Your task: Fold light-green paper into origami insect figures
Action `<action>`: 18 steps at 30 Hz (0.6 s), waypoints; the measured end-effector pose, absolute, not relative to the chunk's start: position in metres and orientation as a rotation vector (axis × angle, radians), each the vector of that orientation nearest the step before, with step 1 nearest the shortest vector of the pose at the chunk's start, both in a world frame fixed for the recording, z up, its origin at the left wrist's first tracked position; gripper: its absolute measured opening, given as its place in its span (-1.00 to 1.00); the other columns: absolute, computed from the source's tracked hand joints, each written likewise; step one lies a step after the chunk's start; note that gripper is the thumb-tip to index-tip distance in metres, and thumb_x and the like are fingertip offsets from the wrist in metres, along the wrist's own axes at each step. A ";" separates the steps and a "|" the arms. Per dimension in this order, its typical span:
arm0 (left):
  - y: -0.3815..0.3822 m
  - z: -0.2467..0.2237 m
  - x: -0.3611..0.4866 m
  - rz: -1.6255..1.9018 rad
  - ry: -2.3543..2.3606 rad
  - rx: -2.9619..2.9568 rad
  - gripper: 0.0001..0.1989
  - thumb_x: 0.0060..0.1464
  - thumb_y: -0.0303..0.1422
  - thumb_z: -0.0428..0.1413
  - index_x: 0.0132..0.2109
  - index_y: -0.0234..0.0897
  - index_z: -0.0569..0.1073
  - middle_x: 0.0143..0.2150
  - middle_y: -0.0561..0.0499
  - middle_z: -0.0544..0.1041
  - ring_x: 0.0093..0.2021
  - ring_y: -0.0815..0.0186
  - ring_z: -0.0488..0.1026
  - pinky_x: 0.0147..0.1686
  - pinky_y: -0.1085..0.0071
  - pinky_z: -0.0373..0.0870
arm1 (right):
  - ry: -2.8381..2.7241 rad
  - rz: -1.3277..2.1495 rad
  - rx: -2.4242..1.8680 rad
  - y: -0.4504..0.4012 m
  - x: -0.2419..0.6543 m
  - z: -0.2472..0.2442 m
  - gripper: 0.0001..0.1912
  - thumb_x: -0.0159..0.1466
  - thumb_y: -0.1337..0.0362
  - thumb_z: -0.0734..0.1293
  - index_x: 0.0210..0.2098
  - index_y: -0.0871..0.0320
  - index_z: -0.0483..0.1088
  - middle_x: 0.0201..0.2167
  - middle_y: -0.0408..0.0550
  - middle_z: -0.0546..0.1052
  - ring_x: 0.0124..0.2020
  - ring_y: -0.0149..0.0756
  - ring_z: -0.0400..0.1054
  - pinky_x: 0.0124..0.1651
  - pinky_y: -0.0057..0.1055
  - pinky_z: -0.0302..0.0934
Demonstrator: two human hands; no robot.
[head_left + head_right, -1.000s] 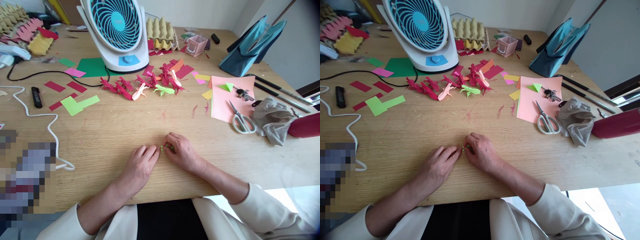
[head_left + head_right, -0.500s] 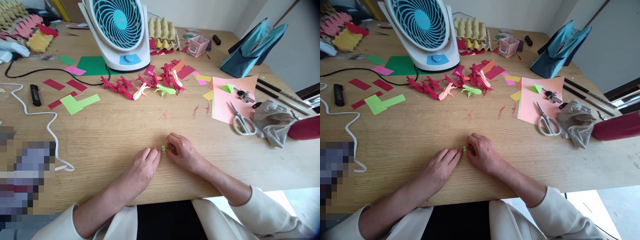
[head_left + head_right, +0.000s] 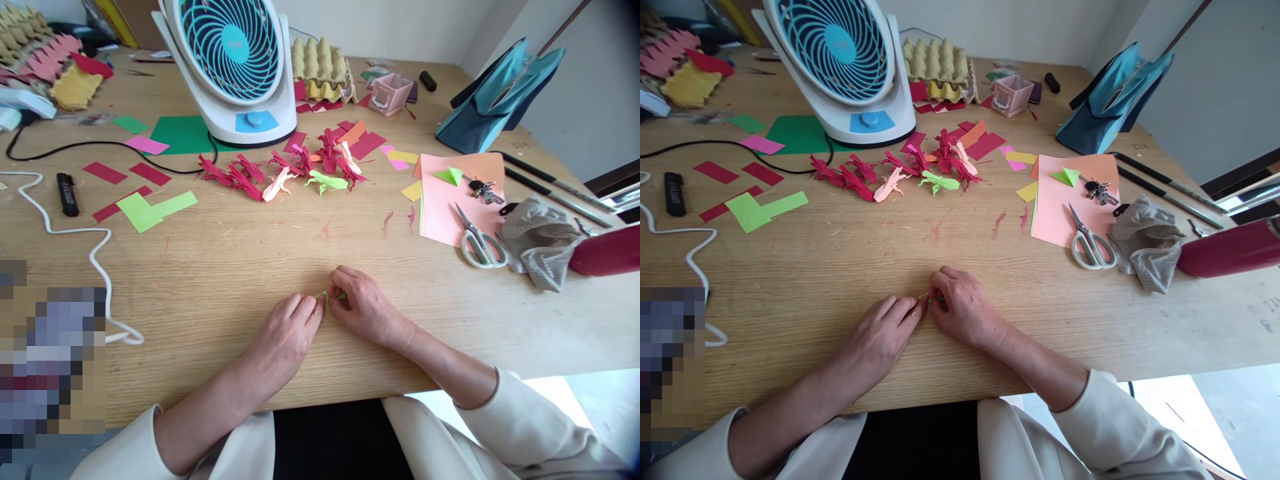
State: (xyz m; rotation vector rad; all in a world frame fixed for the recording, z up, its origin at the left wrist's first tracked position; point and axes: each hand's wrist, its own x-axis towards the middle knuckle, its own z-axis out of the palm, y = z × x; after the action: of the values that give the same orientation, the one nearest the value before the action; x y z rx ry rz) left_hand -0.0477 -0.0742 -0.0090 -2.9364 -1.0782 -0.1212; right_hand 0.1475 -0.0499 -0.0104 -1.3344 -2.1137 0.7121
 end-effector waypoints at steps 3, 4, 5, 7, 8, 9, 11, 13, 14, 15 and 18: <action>-0.075 -0.009 -0.048 -0.092 -1.081 -2.939 -0.55 0.21 -0.58 -0.09 0.23 -0.47 0.29 -0.10 -0.16 0.44 -0.12 0.14 0.32 -0.09 0.22 0.38 | -2.115 0.789 -1.280 -0.047 0.153 -0.008 -0.79 0.07 0.56 0.22 -0.39 0.13 0.23 -0.42 -0.17 0.36 -0.40 -0.38 0.23 -0.30 -0.45 0.09; -0.076 -0.009 -0.048 -0.083 -1.081 -2.944 -0.55 0.21 -0.58 -0.10 0.24 -0.47 0.28 -0.08 -0.16 0.44 -0.11 0.14 0.32 -0.08 0.21 0.37 | -2.115 0.821 -1.266 -0.046 0.154 -0.006 -0.77 0.05 0.58 0.21 -0.39 0.13 0.23 -0.42 -0.17 0.36 -0.40 -0.39 0.23 -0.31 -0.46 0.09; -0.076 -0.008 -0.048 -0.072 -1.081 -2.951 -0.54 0.21 -0.59 -0.10 0.24 -0.46 0.28 -0.07 -0.16 0.44 -0.10 0.14 0.32 -0.07 0.20 0.37 | -2.110 0.849 -1.260 -0.046 0.156 -0.005 -0.75 0.04 0.59 0.20 -0.39 0.13 0.24 -0.42 -0.18 0.37 -0.41 -0.40 0.23 -0.32 -0.47 0.10; -0.076 -0.006 -0.047 -0.050 -1.084 -2.961 -0.52 0.19 -0.60 -0.10 0.25 -0.44 0.28 -0.08 -0.17 0.44 -0.11 0.14 0.32 -0.07 0.19 0.36 | -2.101 0.891 -1.262 -0.044 0.159 -0.003 -0.72 0.02 0.61 0.18 -0.38 0.13 0.24 -0.41 -0.18 0.37 -0.42 -0.41 0.23 -0.32 -0.48 0.11; -0.076 -0.005 -0.047 -0.030 -1.082 -2.963 -0.51 0.18 -0.60 -0.10 0.24 -0.43 0.28 -0.08 -0.17 0.44 -0.11 0.13 0.32 -0.09 0.18 0.36 | -2.096 0.902 -1.267 -0.044 0.159 -0.002 -0.72 0.01 0.62 0.18 -0.38 0.13 0.25 -0.41 -0.18 0.38 -0.43 -0.42 0.23 -0.32 -0.48 0.11; -0.076 -0.004 -0.046 -0.006 -1.080 -2.960 -0.51 0.17 -0.60 -0.10 0.24 -0.42 0.29 -0.09 -0.17 0.44 -0.12 0.13 0.32 -0.11 0.18 0.36 | -2.093 0.908 -1.268 -0.044 0.159 -0.002 -0.71 0.01 0.62 0.18 -0.39 0.13 0.25 -0.41 -0.18 0.38 -0.43 -0.42 0.23 -0.33 -0.49 0.11; -0.075 -0.002 -0.044 0.049 -1.060 -2.943 -0.52 0.16 -0.60 -0.10 0.21 -0.39 0.33 -0.10 -0.15 0.44 -0.14 0.14 0.32 -0.15 0.19 0.36 | -2.093 0.905 -1.266 -0.044 0.159 -0.001 -0.72 0.02 0.62 0.18 -0.39 0.13 0.26 -0.42 -0.18 0.38 -0.43 -0.42 0.23 -0.33 -0.49 0.11; -0.075 0.000 -0.042 0.090 -1.021 -2.919 -0.56 0.16 -0.61 -0.10 0.15 -0.37 0.39 -0.14 -0.13 0.44 -0.18 0.16 0.32 -0.18 0.20 0.35 | -2.100 0.889 -1.267 -0.044 0.158 -0.002 -0.73 0.03 0.62 0.18 -0.39 0.13 0.27 -0.43 -0.18 0.38 -0.44 -0.42 0.23 -0.33 -0.49 0.11; -0.075 0.001 -0.041 0.100 -1.003 -2.907 -0.59 0.16 -0.61 -0.09 0.11 -0.37 0.41 -0.16 -0.12 0.43 -0.19 0.16 0.31 -0.19 0.20 0.35 | -2.105 0.883 -1.266 -0.044 0.158 -0.002 -0.73 0.03 0.62 0.18 -0.39 0.14 0.27 -0.43 -0.18 0.38 -0.44 -0.42 0.23 -0.33 -0.49 0.11; -0.075 0.001 -0.040 0.105 -0.991 -2.898 -0.61 0.16 -0.61 -0.08 0.09 -0.38 0.43 -0.18 -0.12 0.43 -0.20 0.16 0.31 -0.20 0.21 0.35 | -2.109 0.878 -1.267 -0.044 0.158 -0.002 -0.73 0.04 0.62 0.18 -0.39 0.14 0.27 -0.42 -0.18 0.38 -0.43 -0.42 0.23 -0.33 -0.49 0.11; -0.076 0.000 -0.041 0.098 -1.005 -2.886 -0.61 0.16 -0.60 -0.05 0.11 -0.42 0.41 -0.15 -0.13 0.43 -0.19 0.15 0.32 -0.19 0.21 0.36 | -2.117 0.874 -1.269 -0.045 0.159 -0.003 -0.72 0.03 0.63 0.18 -0.38 0.14 0.26 -0.41 -0.17 0.38 -0.42 -0.42 0.24 -0.33 -0.49 0.11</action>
State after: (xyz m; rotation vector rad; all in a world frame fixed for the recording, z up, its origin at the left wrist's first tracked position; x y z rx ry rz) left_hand -0.0409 -0.0763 -0.0001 -2.8856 -1.0048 0.0978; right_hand 0.1587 -0.0450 -0.0028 -1.2695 -2.1175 0.8741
